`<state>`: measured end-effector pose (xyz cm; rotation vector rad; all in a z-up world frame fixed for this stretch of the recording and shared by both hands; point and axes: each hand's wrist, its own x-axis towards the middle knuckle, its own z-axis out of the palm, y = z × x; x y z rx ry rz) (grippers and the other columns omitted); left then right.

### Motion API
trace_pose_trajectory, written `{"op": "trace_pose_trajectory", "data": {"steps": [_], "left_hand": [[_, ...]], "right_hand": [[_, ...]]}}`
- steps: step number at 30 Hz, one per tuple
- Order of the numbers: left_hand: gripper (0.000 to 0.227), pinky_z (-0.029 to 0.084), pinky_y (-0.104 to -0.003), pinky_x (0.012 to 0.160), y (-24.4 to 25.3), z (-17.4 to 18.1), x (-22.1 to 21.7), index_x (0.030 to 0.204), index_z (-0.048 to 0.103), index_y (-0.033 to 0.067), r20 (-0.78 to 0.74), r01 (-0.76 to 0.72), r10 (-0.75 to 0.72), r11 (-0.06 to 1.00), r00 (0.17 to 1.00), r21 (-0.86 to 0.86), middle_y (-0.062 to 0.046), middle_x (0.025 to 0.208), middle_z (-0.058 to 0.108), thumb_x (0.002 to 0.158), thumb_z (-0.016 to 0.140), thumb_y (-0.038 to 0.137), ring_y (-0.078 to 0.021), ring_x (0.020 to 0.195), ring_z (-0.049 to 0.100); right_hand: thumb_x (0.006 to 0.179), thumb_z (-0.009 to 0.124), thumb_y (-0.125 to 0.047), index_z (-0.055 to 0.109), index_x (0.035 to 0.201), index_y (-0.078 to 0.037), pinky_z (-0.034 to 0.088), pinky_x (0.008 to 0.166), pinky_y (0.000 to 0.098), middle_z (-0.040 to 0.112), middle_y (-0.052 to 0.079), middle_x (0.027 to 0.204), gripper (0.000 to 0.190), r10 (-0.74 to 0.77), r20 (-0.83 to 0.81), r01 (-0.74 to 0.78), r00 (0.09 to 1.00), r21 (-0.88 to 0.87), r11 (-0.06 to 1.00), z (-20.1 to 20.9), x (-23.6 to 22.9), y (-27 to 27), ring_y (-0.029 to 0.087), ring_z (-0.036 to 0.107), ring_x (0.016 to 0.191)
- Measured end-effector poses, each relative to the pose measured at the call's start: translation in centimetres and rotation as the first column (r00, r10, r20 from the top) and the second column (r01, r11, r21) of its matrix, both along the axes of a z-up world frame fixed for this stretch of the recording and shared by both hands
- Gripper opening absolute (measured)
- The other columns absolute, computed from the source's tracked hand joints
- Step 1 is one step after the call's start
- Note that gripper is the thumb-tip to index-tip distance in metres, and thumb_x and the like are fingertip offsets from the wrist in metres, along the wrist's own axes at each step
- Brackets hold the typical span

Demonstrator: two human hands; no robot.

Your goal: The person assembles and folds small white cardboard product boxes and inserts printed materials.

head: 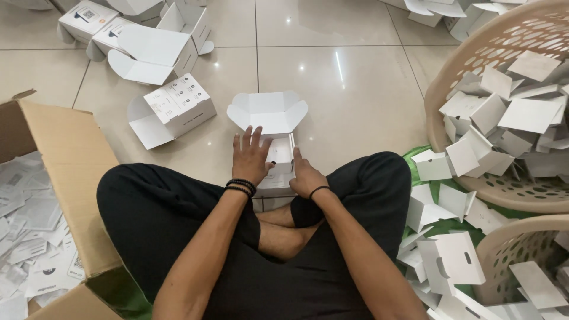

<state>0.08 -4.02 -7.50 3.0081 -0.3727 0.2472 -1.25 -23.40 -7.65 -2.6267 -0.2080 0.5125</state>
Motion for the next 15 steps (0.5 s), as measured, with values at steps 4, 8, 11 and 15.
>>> {"op": "trace_pose_trajectory", "data": {"steps": [4, 8, 11, 15], "left_hand": [[0.089, 0.02, -0.059, 0.123, -0.1, 1.9, -0.3, 0.147, 0.051, 0.0208, 0.089, -0.041, 0.042, 0.999, 0.995, -0.017, -0.01, 0.162, 0.034, 0.069, 0.086, 0.047, -0.0321, 0.153, 0.026], [0.11, 0.02, -0.056, 0.12, 1.9, -0.8, 3.8, 0.157, 0.029, 0.0085, -0.048, -0.248, 0.253, 0.867, 0.966, -0.432, -0.02, 0.163, 0.022, 0.076, 0.078, 0.063, -0.0384, 0.152, 0.019], [0.111, 0.02, -0.051, 0.123, 4.0, -2.6, 6.9, 0.162, 0.016, 0.0058, -0.347, -0.431, 0.269, 0.392, 0.898, -0.812, -0.017, 0.168, 0.015, 0.085, 0.061, 0.073, -0.0353, 0.155, 0.016], [0.109, 0.022, -0.048, 0.122, 5.0, -3.2, 9.7, 0.163, 0.021, 0.0115, -0.586, -0.591, -0.146, 0.012, 0.797, -0.806, -0.011, 0.17, 0.023, 0.082, 0.041, 0.083, -0.0275, 0.156, 0.023]], "right_hand": [[0.082, 0.064, -0.021, 0.002, 0.165, -0.01, 0.05, 0.104, 0.0491, 0.05, 0.025, 0.147, 0.104, -0.025, 0.009, 0.025, 1.0, -0.013, 1.0, -0.7, 0.5, -0.5, 0.042, 0.059, 0.124], [0.084, 0.069, -0.036, 0.017, 0.162, -0.009, 0.046, 0.112, 0.0432, 0.051, 0.024, 0.149, 0.097, -0.198, -0.049, 0.204, 0.979, 0.276, 0.939, -1.7, 5.3, -1.2, 0.037, 0.055, 0.134], [0.091, 0.058, -0.057, 0.021, 0.162, -0.007, 0.037, 0.118, 0.0469, 0.039, 0.02, 0.161, 0.094, -0.33, -0.37, 0.492, 0.868, 0.562, 0.665, -1.9, 9.0, -1.2, 0.032, 0.04, 0.147], [0.088, 0.041, -0.076, 0.019, 0.162, -0.012, 0.02, 0.124, 0.0557, 0.026, 0.013, 0.168, 0.099, -0.252, -0.605, 0.655, 0.755, 0.679, 0.331, -1.3, 11.9, -0.8, 0.028, 0.023, 0.156]]}}
